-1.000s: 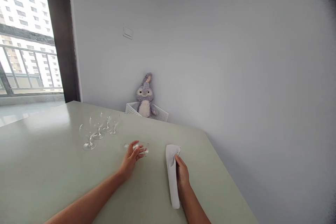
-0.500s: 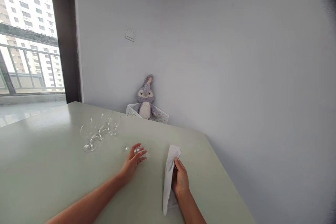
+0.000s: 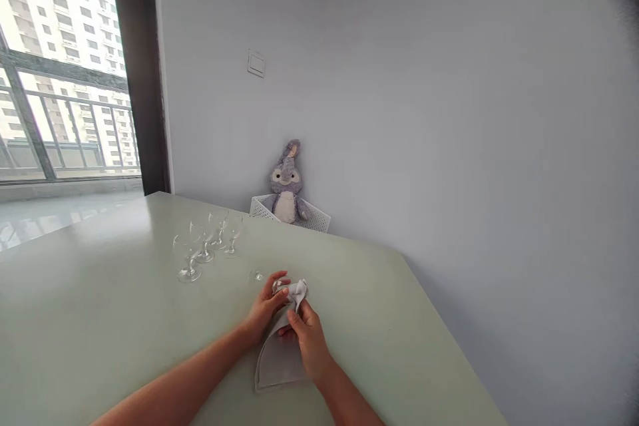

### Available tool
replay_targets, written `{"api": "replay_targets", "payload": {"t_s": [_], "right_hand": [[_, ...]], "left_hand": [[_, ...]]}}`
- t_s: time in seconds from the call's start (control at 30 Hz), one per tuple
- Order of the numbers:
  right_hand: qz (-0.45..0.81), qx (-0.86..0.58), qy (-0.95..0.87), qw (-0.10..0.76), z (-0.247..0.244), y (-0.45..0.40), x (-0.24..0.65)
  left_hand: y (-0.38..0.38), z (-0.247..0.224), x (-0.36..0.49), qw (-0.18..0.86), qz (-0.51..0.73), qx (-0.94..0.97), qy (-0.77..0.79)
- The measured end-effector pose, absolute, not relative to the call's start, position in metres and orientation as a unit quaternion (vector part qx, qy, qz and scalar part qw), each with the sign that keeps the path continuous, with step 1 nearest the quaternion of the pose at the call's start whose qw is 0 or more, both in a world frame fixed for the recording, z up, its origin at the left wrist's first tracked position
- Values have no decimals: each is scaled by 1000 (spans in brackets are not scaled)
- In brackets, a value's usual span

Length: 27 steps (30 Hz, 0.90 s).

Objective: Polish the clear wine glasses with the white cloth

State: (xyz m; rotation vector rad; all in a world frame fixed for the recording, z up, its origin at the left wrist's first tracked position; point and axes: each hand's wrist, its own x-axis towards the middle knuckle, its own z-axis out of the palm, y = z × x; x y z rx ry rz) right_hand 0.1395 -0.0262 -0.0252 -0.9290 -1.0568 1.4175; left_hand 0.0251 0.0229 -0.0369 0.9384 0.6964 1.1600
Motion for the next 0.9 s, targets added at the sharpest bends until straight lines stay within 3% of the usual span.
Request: {"api": "replay_targets", "payload": {"t_s": [0.13, 0.23, 0.47, 0.57, 0.67, 0.77, 0.83, 0.9], "right_hand": [[568, -429, -519, 474, -38, -30, 147], [558, -426, -523, 484, -42, -30, 151], [705, -335, -210, 589, -18, -26, 159], [671, -374, -320, 554, -19, -35, 155], [514, -448, -546, 486, -27, -45, 149], [381, -475, -626, 487, -29, -49, 149], [391, -482, -598, 508, -24, -46, 154], [487, -472, -505, 534, -18, -41, 161]], "left_hand": [[16, -39, 25, 733, 412, 464, 279], [12, -41, 29, 745, 364, 493, 264], [17, -29, 30, 634, 514, 518, 255], [19, -25, 28, 694, 465, 499, 232], [17, -25, 29, 719, 429, 462, 291], [11, -23, 32, 712, 384, 471, 351], [6, -20, 32, 700, 397, 483, 346], [2, -16, 31, 681, 425, 505, 318]]}}
